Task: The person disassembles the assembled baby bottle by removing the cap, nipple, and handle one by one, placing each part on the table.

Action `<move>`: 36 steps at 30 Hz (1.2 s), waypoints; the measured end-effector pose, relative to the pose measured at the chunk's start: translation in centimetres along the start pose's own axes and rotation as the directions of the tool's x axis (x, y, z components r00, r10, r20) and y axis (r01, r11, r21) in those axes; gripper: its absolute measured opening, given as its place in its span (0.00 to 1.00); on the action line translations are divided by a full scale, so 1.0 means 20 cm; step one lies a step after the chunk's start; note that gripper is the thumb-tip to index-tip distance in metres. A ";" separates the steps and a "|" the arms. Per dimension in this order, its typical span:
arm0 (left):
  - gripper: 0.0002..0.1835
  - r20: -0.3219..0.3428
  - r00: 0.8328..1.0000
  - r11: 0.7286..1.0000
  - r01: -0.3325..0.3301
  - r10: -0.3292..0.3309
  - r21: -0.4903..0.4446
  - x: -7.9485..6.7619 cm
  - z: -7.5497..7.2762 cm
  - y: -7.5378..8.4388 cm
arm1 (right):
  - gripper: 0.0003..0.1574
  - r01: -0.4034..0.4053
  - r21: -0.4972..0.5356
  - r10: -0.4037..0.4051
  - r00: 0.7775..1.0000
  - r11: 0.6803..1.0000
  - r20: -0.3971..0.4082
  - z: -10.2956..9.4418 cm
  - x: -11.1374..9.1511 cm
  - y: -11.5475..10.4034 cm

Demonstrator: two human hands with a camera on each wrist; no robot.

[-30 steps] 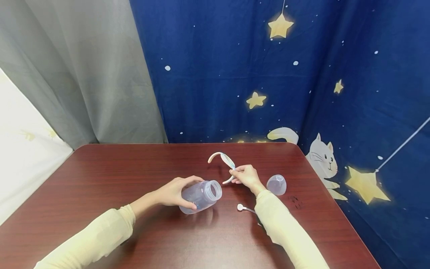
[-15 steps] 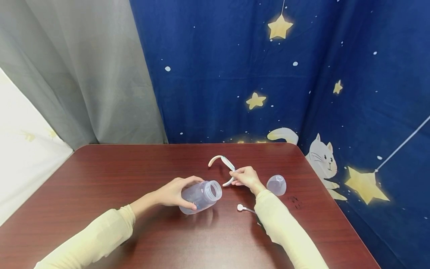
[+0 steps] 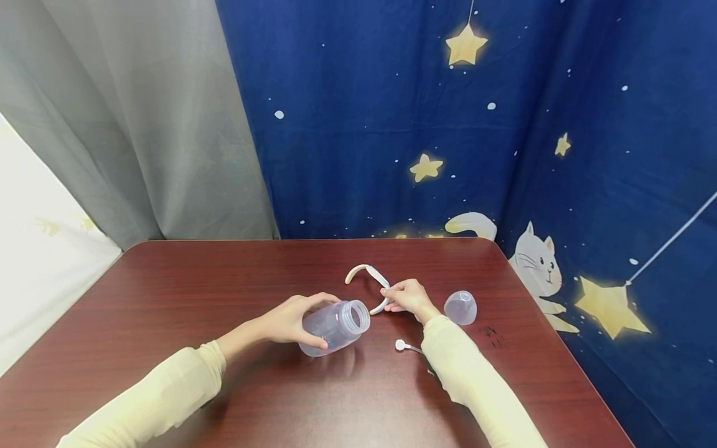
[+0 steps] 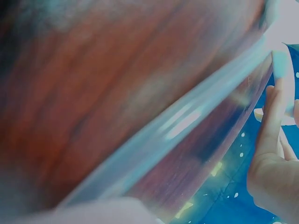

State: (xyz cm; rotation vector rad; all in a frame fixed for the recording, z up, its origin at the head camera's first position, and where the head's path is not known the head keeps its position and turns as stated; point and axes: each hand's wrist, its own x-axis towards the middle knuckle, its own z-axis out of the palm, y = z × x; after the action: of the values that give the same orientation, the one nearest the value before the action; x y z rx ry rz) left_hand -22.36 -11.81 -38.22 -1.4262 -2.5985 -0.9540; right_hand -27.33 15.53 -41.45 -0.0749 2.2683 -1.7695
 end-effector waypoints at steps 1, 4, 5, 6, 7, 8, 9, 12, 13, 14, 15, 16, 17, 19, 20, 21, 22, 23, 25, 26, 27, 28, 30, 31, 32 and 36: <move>0.38 0.000 1.000 1.000 0.000 0.000 -0.001 0.00 0.00 0.00 | 0.19 -0.003 -0.003 0.003 1.000 1.000 -0.002 0.00 0.00 0.00; 0.38 0.003 1.000 1.000 0.002 -0.002 -0.005 0.00 0.00 -0.01 | 0.19 -0.015 -0.010 0.015 1.000 1.000 -0.013 0.01 0.01 0.01; 0.38 0.003 1.000 1.000 0.003 -0.003 -0.007 0.00 0.01 -0.01 | 0.19 -0.019 -0.013 0.019 1.000 1.000 -0.016 0.01 0.01 0.01; 0.38 0.004 1.000 1.000 0.005 -0.005 -0.008 0.00 0.01 -0.01 | 0.19 -0.025 -0.017 0.024 0.999 1.000 -0.021 0.01 0.01 0.01; 0.38 0.005 1.000 1.000 0.006 -0.006 -0.008 0.00 0.01 -0.01 | 0.19 -0.027 -0.019 0.027 0.999 0.999 -0.027 0.01 0.01 0.01; 0.38 0.005 1.000 1.000 0.006 -0.006 -0.010 0.00 0.01 -0.01 | 0.18 -0.031 -0.022 0.030 0.999 0.999 -0.037 0.01 0.01 0.01; 0.38 0.005 1.000 1.000 0.006 -0.006 -0.011 0.00 0.01 -0.01 | 0.18 -0.033 -0.027 0.032 0.998 0.999 -0.045 0.01 0.01 0.01; 0.38 0.004 1.000 1.000 0.003 -0.003 -0.014 0.00 0.01 -0.01 | 0.17 -0.031 -0.035 0.029 0.998 0.999 -0.064 0.01 0.01 0.01; 0.38 0.003 1.000 1.000 0.002 -0.002 -0.014 0.00 0.01 -0.01 | 0.16 -0.029 -0.038 0.027 0.997 0.999 -0.068 0.01 0.01 0.01; 0.38 0.003 1.000 1.000 0.003 -0.003 -0.015 0.00 0.00 -0.01 | 0.16 -0.028 -0.041 0.025 0.997 0.999 -0.072 0.01 0.01 0.01; 0.38 0.003 1.000 1.000 0.003 -0.003 -0.014 0.00 0.00 -0.01 | 0.16 -0.025 -0.046 0.021 0.997 0.999 -0.071 0.01 0.01 0.01; 0.38 0.003 1.000 1.000 0.003 -0.003 -0.015 0.00 0.00 -0.01 | 0.16 -0.023 -0.048 0.019 0.997 0.999 -0.071 0.01 0.01 0.01; 0.38 0.003 1.000 1.000 0.003 -0.003 -0.014 0.00 0.00 -0.01 | 0.16 -0.022 -0.052 0.018 0.997 0.998 -0.073 0.02 0.01 0.00; 0.38 0.004 1.000 1.000 0.003 -0.003 -0.016 0.00 0.00 0.00 | 0.16 -0.026 -0.057 0.021 0.997 0.998 -0.077 0.02 0.01 0.00; 0.38 0.004 1.000 1.000 0.003 -0.003 -0.016 0.00 0.00 0.00 | 0.16 -0.028 -0.058 0.023 0.997 0.998 -0.080 0.02 0.01 0.00; 0.38 0.004 1.000 1.000 0.003 -0.003 -0.016 0.00 0.00 0.00 | 0.16 -0.030 -0.060 0.025 0.996 0.998 -0.081 0.02 0.01 0.00; 0.38 0.004 1.000 1.000 0.004 -0.004 -0.017 -0.01 0.00 0.00 | 0.16 -0.031 -0.062 0.026 0.996 0.998 -0.082 0.02 0.01 0.00; 0.38 0.004 1.000 1.000 0.005 -0.005 -0.017 -0.01 0.00 0.00 | 0.16 -0.030 -0.065 0.025 0.996 0.997 -0.082 0.02 0.01 0.00; 0.38 0.004 1.000 1.000 0.008 -0.008 -0.018 -0.01 0.00 0.00 | 0.16 -0.035 -0.065 0.029 0.996 0.997 -0.088 0.02 0.01 0.00; 0.38 0.005 1.000 1.000 0.010 -0.010 -0.019 -0.01 0.00 0.00 | 0.16 -0.036 -0.069 0.029 0.995 0.997 -0.092 0.02 0.01 -0.01; 0.38 0.006 1.000 1.000 0.011 -0.011 -0.020 -0.01 0.00 0.00 | 0.16 -0.036 -0.075 0.028 0.995 0.997 -0.097 0.02 0.01 -0.01; 0.38 0.007 1.000 1.000 0.012 -0.012 -0.021 -0.01 0.00 0.00 | 0.15 -0.037 -0.080 0.029 0.994 0.996 -0.102 0.02 0.01 -0.01; 0.38 0.007 1.000 1.000 0.012 -0.011 -0.022 -0.01 0.00 0.00 | 0.16 -0.046 -0.098 0.034 0.993 0.994 -0.116 0.03 0.01 -0.01; 0.38 0.007 1.000 1.000 0.011 -0.011 -0.021 -0.01 0.00 0.00 | 0.16 -0.045 -0.115 0.031 0.992 0.992 -0.121 0.03 0.00 -0.01; 0.38 0.006 1.000 1.000 0.011 -0.011 -0.021 -0.01 0.00 0.00 | 0.16 -0.043 -0.132 0.027 0.992 0.990 -0.127 0.03 0.00 -0.01; 0.38 0.002 1.000 1.000 0.010 -0.010 -0.018 -0.01 0.00 0.00 | 0.16 -0.036 -0.201 0.003 0.987 0.979 -0.161 0.02 -0.01 -0.03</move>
State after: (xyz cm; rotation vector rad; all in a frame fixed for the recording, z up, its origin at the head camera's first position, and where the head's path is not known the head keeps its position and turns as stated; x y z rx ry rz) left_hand -22.19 -11.90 -38.34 -1.4198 -2.6078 -0.9809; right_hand -27.21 15.07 -41.00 0.0527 2.5485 -1.5799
